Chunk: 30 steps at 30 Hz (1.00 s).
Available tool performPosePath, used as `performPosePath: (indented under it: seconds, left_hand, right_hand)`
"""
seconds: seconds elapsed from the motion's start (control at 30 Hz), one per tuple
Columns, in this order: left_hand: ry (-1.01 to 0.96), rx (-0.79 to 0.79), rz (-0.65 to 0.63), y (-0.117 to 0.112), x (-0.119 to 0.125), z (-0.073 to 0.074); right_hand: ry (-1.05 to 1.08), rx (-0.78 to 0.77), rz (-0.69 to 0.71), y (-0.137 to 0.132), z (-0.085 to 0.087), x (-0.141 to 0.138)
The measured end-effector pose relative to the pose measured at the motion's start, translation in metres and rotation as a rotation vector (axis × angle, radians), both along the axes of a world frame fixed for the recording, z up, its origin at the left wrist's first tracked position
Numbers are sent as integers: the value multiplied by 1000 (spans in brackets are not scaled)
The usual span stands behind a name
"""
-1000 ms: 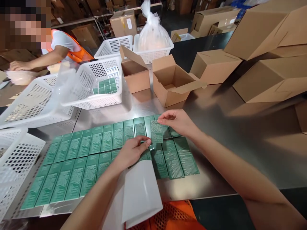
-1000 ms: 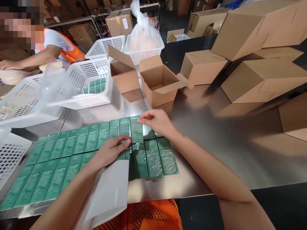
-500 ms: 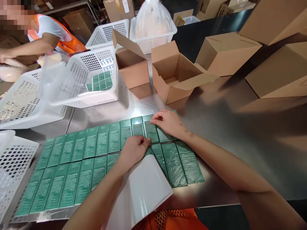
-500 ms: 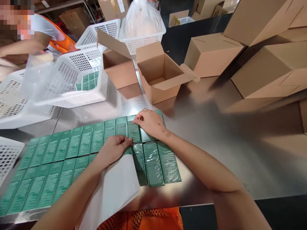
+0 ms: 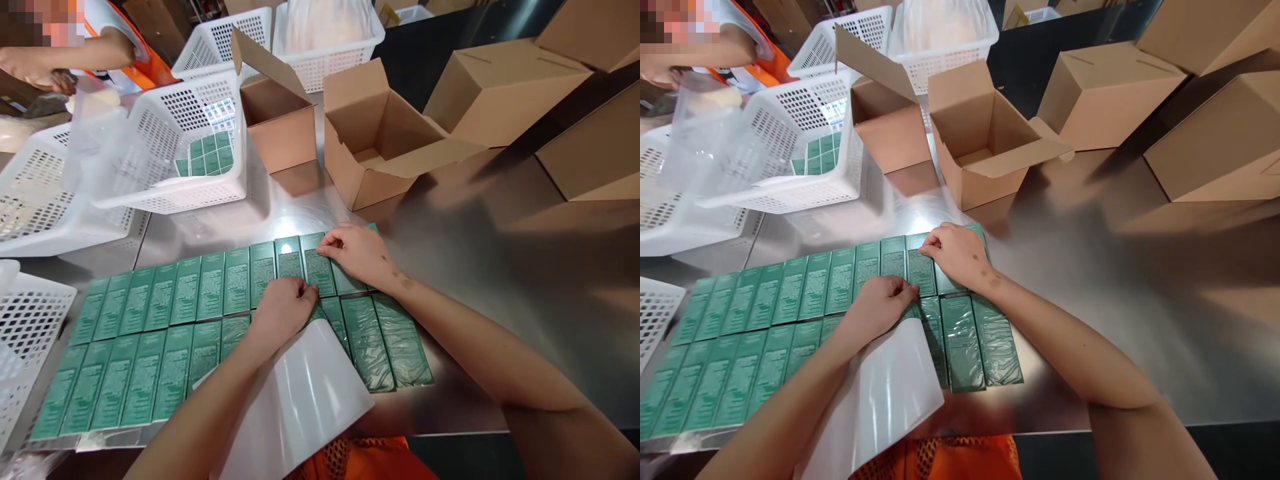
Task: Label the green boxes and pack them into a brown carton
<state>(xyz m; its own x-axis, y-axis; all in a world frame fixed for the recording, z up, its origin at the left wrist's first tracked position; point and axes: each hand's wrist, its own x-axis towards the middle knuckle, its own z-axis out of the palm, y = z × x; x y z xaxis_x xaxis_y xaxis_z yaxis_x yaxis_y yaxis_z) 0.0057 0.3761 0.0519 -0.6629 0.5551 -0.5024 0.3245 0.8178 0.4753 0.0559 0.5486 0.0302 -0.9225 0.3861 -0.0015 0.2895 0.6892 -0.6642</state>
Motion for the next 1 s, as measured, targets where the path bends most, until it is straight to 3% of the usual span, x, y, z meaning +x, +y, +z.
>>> performPosePath:
  seconds: [0.37, 0.6, 0.7, 0.8, 0.87, 0.93, 1.0]
  left_hand:
    - [58, -63, -81, 5, -7, 3]
    - [90, 23, -110, -23, 6, 14]
    - [190, 219, 71, -43, 14, 22]
    - [325, 494, 293, -59, 19, 28]
    - [392, 599, 339, -65, 22, 30]
    - [399, 674, 334, -66, 26, 31]
    - [317, 734, 329, -65, 29, 31]
  right_hand:
    - [-37, 116, -83, -7, 1, 1]
    - [-103, 237, -100, -5, 1, -11]
    - [-52, 100, -96, -5, 5, -6]
    - [81, -257, -42, -21, 18, 18]
    - [126, -428, 27, -41, 30, 40]
    - [150, -452, 56, -63, 41, 58]
    - [242, -360, 26, -81, 45, 70]
